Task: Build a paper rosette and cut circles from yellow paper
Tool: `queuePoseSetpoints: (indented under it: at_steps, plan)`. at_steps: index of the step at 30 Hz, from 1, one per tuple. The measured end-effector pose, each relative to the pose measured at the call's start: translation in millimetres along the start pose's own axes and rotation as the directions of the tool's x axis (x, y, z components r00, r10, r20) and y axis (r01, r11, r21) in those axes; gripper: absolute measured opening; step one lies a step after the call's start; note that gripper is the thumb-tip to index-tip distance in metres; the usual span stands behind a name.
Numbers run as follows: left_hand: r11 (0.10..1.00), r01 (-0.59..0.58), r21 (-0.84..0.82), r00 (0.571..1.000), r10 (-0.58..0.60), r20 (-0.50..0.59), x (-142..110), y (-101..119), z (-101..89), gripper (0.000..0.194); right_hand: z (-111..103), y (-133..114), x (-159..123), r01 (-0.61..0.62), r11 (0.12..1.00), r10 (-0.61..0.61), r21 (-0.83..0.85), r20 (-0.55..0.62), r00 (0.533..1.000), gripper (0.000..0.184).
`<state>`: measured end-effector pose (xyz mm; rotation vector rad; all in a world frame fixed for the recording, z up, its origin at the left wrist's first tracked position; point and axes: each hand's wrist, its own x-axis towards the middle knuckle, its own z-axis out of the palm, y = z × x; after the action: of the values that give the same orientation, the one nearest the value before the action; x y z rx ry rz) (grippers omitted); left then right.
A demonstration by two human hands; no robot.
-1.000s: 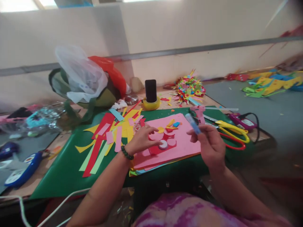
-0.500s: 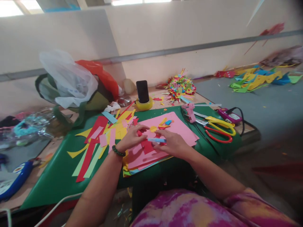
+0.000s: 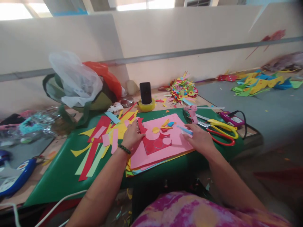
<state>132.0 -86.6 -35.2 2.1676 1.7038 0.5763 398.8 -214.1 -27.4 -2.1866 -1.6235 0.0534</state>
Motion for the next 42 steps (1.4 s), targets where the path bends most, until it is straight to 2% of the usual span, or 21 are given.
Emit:
queuePoseSetpoints:
  at_steps: [2, 5, 9, 12, 15, 18, 20, 25, 28, 30, 34, 38, 40, 42]
  plan:
    - [0.997, -0.043, -0.071, 0.999, 0.043, -0.013, 0, 1, 2.3, 0.079, 5, 9, -4, -0.008, 1.000, 0.008, -0.001, 0.009, 1.000, 0.037]
    - [0.960, -0.084, -0.265, 0.996, 0.083, -0.016, -1, 4, 6.0, 0.078, 15, 16, -10, 0.052, 0.997, -0.052, 0.054, -0.005, 0.999, 0.035]
    - [0.851, 0.006, -0.525, 0.999, 0.021, 0.047, -2, 10, 8.9, 0.085, 25, 19, -14, 0.107, 0.992, -0.104, 0.064, -0.054, 0.993, 0.037]
    - [0.775, 0.010, -0.632, 0.999, -0.029, -0.020, -1, 14, 4.9, 0.084, 28, 17, -17, 0.097, 0.995, -0.095, 0.033, -0.056, 0.994, 0.037]
    - [0.688, -0.040, -0.725, 0.997, -0.024, -0.078, 0, 19, -7.4, 0.064, 28, 16, -19, 0.092, 0.995, -0.091, 0.026, -0.037, 0.995, 0.036]
    - [0.633, -0.051, -0.773, 0.998, 0.006, -0.061, 2, 27, -24.2, 0.039, 28, 15, -21, 0.102, 0.994, -0.101, 0.028, -0.026, 0.995, 0.036]
    - [0.599, -0.040, -0.799, 0.998, -0.021, -0.066, 5, 35, -34.0, 0.035, 28, 16, -21, 0.107, 0.994, -0.106, 0.036, -0.027, 0.994, 0.036]
    - [0.422, -0.085, -0.903, 0.987, -0.087, -0.134, 32, 67, -42.4, 0.031, 28, 17, -20, 0.122, 0.990, -0.118, 0.077, -0.060, 0.991, 0.033]
    - [0.305, -0.093, -0.948, 0.987, -0.098, -0.128, 56, 89, -35.3, 0.025, 27, 16, -20, 0.132, 0.987, -0.127, 0.089, -0.064, 0.990, 0.032]
    - [0.262, -0.055, -0.964, 0.988, -0.128, -0.092, 72, 101, -25.5, 0.022, 26, 16, -20, 0.130, 0.986, -0.125, 0.103, -0.056, 0.991, 0.031]
    - [0.303, 0.005, -0.953, 0.977, -0.205, -0.060, 94, 107, 4.1, 0.024, 25, 15, -20, 0.131, 0.984, -0.128, 0.121, -0.034, 0.991, 0.032]
    - [0.389, 0.072, -0.919, 0.973, -0.230, -0.021, 97, 96, 33.8, 0.026, 26, 18, -20, 0.135, 0.984, -0.129, 0.119, -0.051, 0.990, 0.029]
    - [0.449, 0.101, -0.888, 0.981, -0.192, 0.015, 92, 89, 39.8, 0.021, 28, 19, -21, 0.144, 0.982, -0.135, 0.125, -0.072, 0.988, 0.027]
    - [0.519, 0.103, -0.849, 0.991, -0.127, 0.043, 86, 81, 36.2, 0.014, 30, 20, -21, 0.155, 0.978, -0.144, 0.141, -0.086, 0.986, 0.024]
